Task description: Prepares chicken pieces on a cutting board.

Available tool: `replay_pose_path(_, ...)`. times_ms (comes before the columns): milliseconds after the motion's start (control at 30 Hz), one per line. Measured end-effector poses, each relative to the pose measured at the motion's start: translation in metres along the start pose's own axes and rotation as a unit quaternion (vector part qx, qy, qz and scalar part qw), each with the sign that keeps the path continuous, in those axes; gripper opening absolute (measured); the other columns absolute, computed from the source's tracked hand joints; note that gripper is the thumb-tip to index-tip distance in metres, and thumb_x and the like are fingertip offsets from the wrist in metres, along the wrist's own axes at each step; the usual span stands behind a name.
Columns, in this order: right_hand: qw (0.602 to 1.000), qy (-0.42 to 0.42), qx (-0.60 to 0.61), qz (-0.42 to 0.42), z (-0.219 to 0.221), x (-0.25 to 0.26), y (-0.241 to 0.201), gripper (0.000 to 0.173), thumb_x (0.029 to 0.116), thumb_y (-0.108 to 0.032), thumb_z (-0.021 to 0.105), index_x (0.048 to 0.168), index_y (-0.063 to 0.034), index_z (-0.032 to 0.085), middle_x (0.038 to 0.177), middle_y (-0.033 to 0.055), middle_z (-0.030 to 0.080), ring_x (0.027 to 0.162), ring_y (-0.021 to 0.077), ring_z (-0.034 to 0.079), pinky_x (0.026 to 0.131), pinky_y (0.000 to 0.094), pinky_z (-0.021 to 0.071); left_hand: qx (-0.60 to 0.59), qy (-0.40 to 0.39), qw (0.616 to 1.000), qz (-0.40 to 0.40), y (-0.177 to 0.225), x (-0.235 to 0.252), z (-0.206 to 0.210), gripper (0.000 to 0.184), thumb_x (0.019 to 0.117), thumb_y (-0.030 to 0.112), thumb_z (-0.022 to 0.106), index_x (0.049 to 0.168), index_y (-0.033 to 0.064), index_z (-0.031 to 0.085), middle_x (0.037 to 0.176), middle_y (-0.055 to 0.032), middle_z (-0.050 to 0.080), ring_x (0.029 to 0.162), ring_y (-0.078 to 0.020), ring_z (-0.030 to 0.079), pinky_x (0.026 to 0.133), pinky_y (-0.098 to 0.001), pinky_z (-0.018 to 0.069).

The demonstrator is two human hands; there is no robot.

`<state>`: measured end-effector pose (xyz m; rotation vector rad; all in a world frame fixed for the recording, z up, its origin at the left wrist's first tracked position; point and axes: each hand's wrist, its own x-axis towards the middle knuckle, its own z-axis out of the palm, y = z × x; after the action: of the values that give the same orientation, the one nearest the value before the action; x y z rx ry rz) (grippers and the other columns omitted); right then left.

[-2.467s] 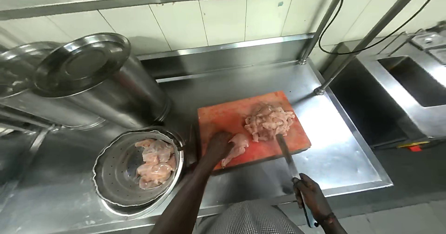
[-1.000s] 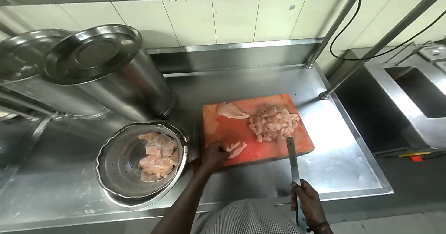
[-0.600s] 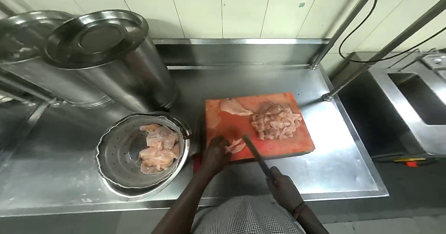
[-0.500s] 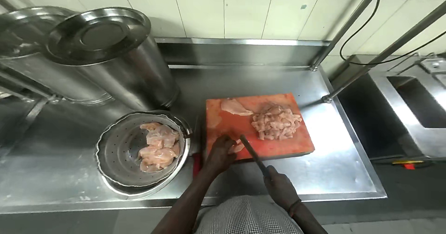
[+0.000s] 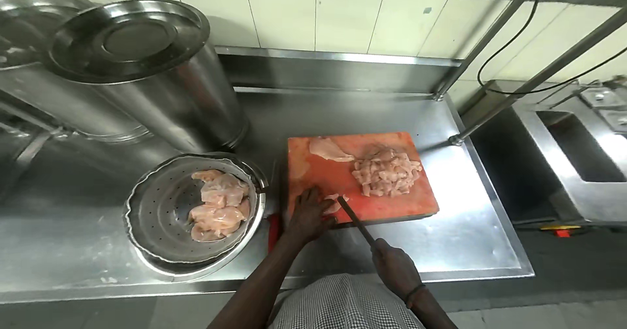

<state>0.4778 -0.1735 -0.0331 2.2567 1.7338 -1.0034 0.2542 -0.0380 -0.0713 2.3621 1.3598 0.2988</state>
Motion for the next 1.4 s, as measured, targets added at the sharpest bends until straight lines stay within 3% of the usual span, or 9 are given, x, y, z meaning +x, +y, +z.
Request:
replay_pose_path(233,1.000,0.006,-0.024,0.010,-0.001,-0.001,-0.002,0.031,0.1087,-0.030,0.040,0.122,-0.0110,0.061,0.095,0.0136,0.071,0.094,0.0325,0.071,0.082,0.0510,0.0558,0.055,0.015,0.990,-0.131,0.008,-0.002,-0.004,0.085,0.0808,0.065,0.076,0.146,0.0137,0.057,0.156,-0.0170,0.045,0.145,-0.0403,0.038,0.112,-0.0611,0.0387)
replay_pose_path(300,1.000,0.009,-0.024,0.006,0.000,-0.001,-0.002,0.031,0.1085,-0.030,0.040,0.122,-0.0109,0.061,0.095,0.0138,0.071,0.095,0.0322,0.071,0.082,0.0505,0.0558,0.043,0.052,0.992,-0.106,0.008,-0.007,-0.001,0.078,0.0798,0.058,0.080,0.143,0.0168,0.060,0.156,-0.0166,0.045,0.146,-0.0409,0.037,0.112,-0.0609,0.0383)
replay_pose_path(367,1.000,0.001,-0.029,0.002,-0.002,-0.002,-0.005,0.032,0.1087,-0.029,0.040,0.123,-0.0110,0.061,0.097,0.0141,0.071,0.096,0.0326,0.071,0.083,0.0504,0.0555,0.007,0.094,0.994,-0.050,0.006,-0.009,0.004,0.053,0.0821,0.044,0.082,0.126,0.0162,0.071,0.150,-0.0160,0.052,0.143,-0.0409,0.041,0.114,-0.0604,0.0373)
replay_pose_path(433,0.999,-0.003,-0.038,-0.004,-0.004,-0.004,-0.010,0.031,0.1087,-0.029,0.040,0.124,-0.0106,0.060,0.097,0.0149,0.071,0.096,0.0333,0.071,0.083,0.0511,0.0552,-0.026,0.119,0.992,0.013,0.001,-0.007,0.013,0.027,0.0870,0.033,0.078,0.108,0.0158,0.075,0.137,-0.0133,0.061,0.136,-0.0386,0.049,0.114,-0.0603,0.0373)
replay_pose_path(500,0.998,-0.013,-0.058,-0.004,-0.005,-0.004,-0.016,0.032,0.1091,-0.029,0.039,0.126,-0.0107,0.059,0.100,0.0151,0.071,0.098,0.0339,0.071,0.084,0.0512,0.0551,-0.034,0.136,0.989,0.054,-0.004,-0.004,0.023,0.017,0.0912,0.029,0.073,0.103,0.0168,0.076,0.122,-0.0091,0.066,0.124,-0.0340,0.057,0.109,-0.0584,0.0404)
replay_pose_path(633,0.994,-0.019,-0.110,0.005,-0.004,0.002,-0.033,0.032,0.1092,-0.025,0.037,0.130,-0.0095,0.055,0.104,0.0163,0.071,0.101,0.0352,0.071,0.084,0.0501,0.0561,-0.009,0.138,0.988,0.075,-0.007,-0.001,0.032,0.016,0.0944,0.029,0.067,0.105,0.0191,0.075,0.110,-0.0037,0.070,0.114,-0.0275,0.062,0.104,-0.0543,0.0437)
replay_pose_path(933,0.995,-0.015,-0.101,-0.020,0.011,0.040,-0.050,0.037,0.1108,-0.024,0.035,0.143,-0.0090,0.046,0.110,0.0180,0.070,0.103,0.0363,0.071,0.086,0.0505,0.0565,0.010,0.175,0.982,0.068,-0.010,-0.001,0.039,0.017,0.0970,0.032,0.065,0.103,0.0200,0.077,0.109,-0.0021,0.073,0.112,-0.0264,0.065,0.102,-0.0543,0.0451)
replay_pose_path(1167,0.992,-0.073,-0.095,0.032,0.019,0.004,-0.006,0.036,0.1086,-0.027,0.040,0.138,-0.0074,0.048,0.111,0.0201,0.070,0.106,0.0385,0.070,0.088,0.0545,0.0553,-0.088,0.176,0.978,0.071,-0.023,-0.018,0.024,0.022,0.0830,0.020,0.079,0.101,0.0082,0.073,0.112,-0.0116,0.071,0.115,-0.0334,0.063,0.103,-0.0537,0.0492)
replay_pose_path(1400,0.997,-0.043,-0.064,-0.008,0.003,-0.006,-0.030,0.034,0.1100,-0.025,0.037,0.136,-0.0081,0.051,0.106,0.0181,0.071,0.103,0.0369,0.070,0.089,0.0514,0.0544,-0.102,0.153,0.980,0.081,-0.020,-0.018,0.023,0.015,0.0876,0.013,0.075,0.099,0.0043,0.073,0.107,-0.0135,0.070,0.107,-0.0311,0.066,0.098,-0.0485,0.0543)
